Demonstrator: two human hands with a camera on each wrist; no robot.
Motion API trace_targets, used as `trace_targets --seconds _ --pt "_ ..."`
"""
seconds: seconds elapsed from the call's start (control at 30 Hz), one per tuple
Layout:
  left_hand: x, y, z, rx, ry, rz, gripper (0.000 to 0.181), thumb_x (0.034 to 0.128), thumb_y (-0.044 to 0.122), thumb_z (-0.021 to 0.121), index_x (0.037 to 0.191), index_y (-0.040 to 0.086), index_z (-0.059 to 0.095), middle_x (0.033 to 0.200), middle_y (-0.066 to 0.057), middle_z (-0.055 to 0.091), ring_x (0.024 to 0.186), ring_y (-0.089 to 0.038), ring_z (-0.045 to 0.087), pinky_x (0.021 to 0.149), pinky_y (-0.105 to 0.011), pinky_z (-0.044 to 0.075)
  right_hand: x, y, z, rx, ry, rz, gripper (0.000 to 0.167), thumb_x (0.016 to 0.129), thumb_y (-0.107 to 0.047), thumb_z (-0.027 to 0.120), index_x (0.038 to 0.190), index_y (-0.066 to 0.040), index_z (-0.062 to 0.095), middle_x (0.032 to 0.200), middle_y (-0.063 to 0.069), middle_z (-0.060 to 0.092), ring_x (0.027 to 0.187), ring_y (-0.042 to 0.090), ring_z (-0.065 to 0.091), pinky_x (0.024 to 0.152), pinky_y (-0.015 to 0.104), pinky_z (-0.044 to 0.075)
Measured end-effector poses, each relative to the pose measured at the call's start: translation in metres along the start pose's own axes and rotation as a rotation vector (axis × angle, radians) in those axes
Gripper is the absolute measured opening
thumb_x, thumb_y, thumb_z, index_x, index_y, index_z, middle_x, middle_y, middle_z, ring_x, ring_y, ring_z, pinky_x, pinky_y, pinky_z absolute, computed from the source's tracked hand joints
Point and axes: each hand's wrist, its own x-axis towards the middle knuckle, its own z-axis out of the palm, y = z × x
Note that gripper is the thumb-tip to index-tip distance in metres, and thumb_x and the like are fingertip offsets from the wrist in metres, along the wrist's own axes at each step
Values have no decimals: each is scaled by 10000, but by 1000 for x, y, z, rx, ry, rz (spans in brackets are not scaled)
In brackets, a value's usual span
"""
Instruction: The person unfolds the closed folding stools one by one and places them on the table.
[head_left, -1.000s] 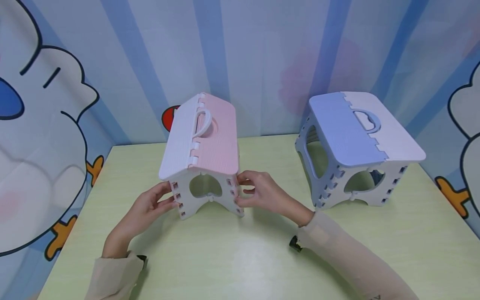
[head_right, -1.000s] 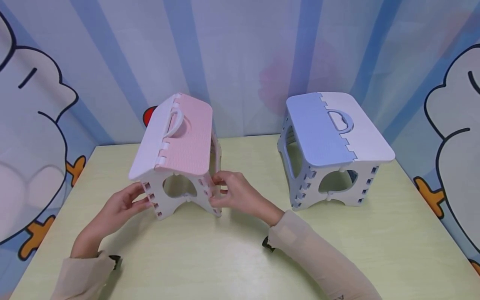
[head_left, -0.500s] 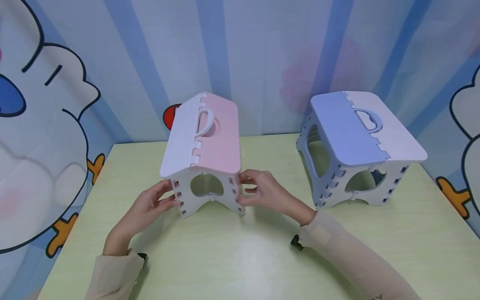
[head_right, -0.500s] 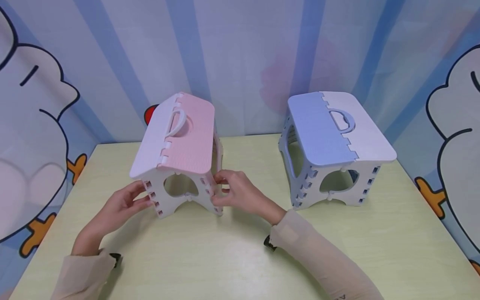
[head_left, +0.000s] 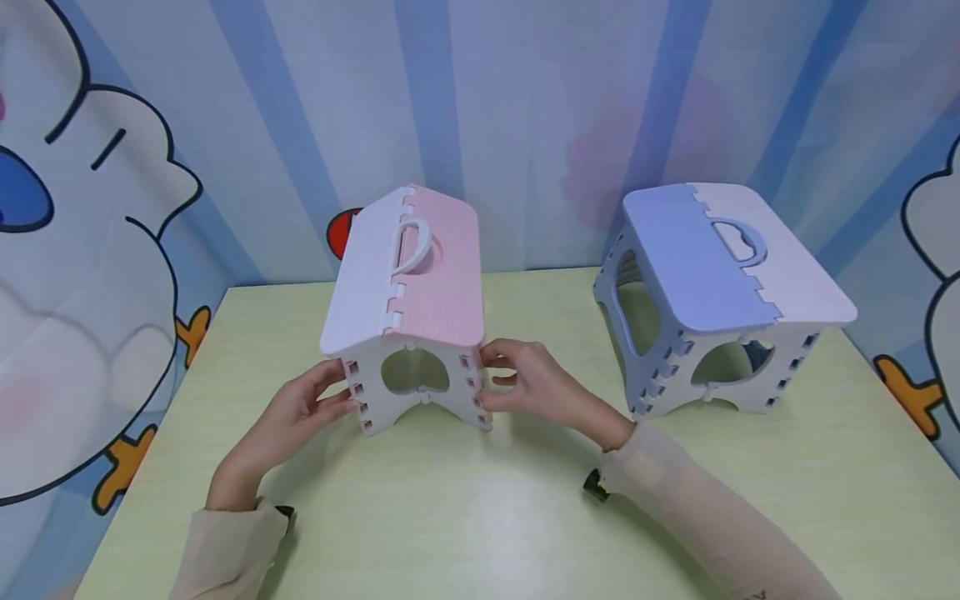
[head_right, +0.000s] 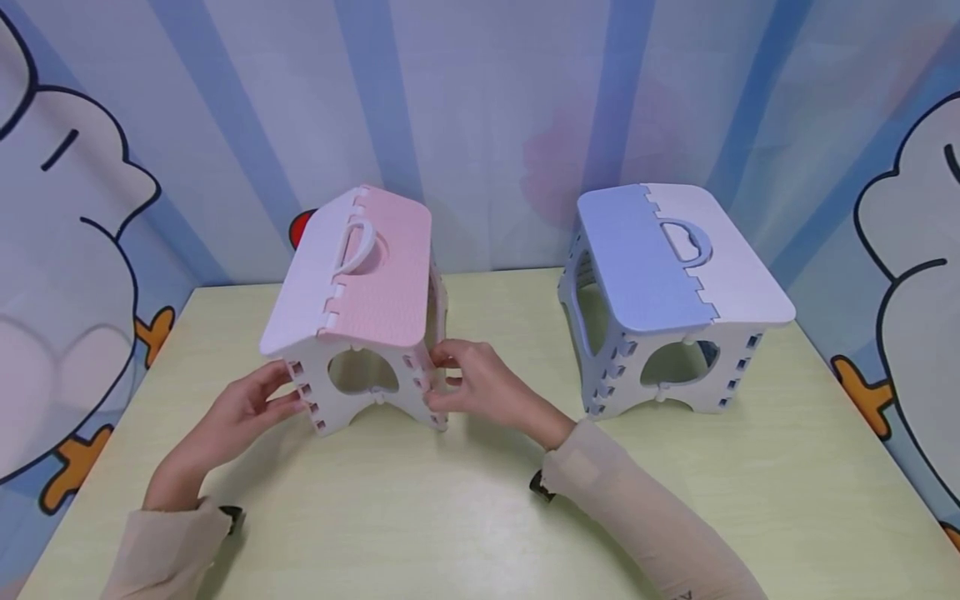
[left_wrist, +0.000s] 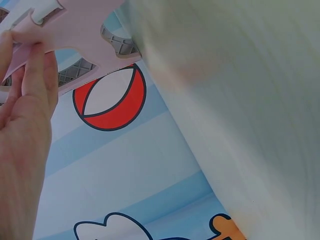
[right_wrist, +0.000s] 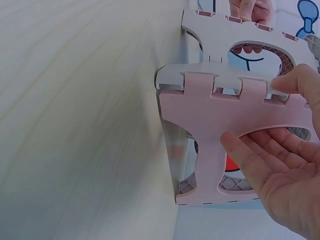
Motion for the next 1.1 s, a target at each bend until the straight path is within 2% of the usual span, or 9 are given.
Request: trace_targets --seconds 0.33,0.6,0.87,0.97,1.1 --pt "-1 -1 0 7 6 1 533 923 -56 661 1414 -34 454 1431 -179 482 1273 -44 491 960 -236 477 -1 2 -1 -1 -7 -12 399 815 -5 759 1187 41 622 1195 136 648 1183 304 613 919 410 543" --pt "-1 0 1 -28 9 -9 530 917 -63 665 1404 -40 457 1431 -194 473 1278 -59 497 971 -250 467 -2 1 -2 -7 -11 -23 396 819 -5 757 1188 39 621 1191 134 648 1185 298 613 914 396 546" --pt "-4 2 1 5 10 -12 536 923 -44 666 1415 -32 451 1430 -178 478 1281 -45 486 986 -238 448 -1 1 1 -3 -4 -28 389 816 -6 759 1179 45 629 1175 133 654 1165 296 622 924 385 541" --pt "-4 4 1 43 12 2 521 925 -36 668 1404 -26 464 1415 -151 496 1285 -58 484 1010 -289 435 -2 1 1 -50 0 -46 395 818 -15 761 1186 41 629 1172 130 659 1133 271 635 935 363 534" --pt "-3 8 2 122 20 2 499 932 7 680 1390 1 483 1381 -110 533 1296 -201 497 1032 -425 420 -2 1 1 -99 7 -75 410 828 -24 760 1208 41 621 1182 132 662 1114 251 638 946 373 529"
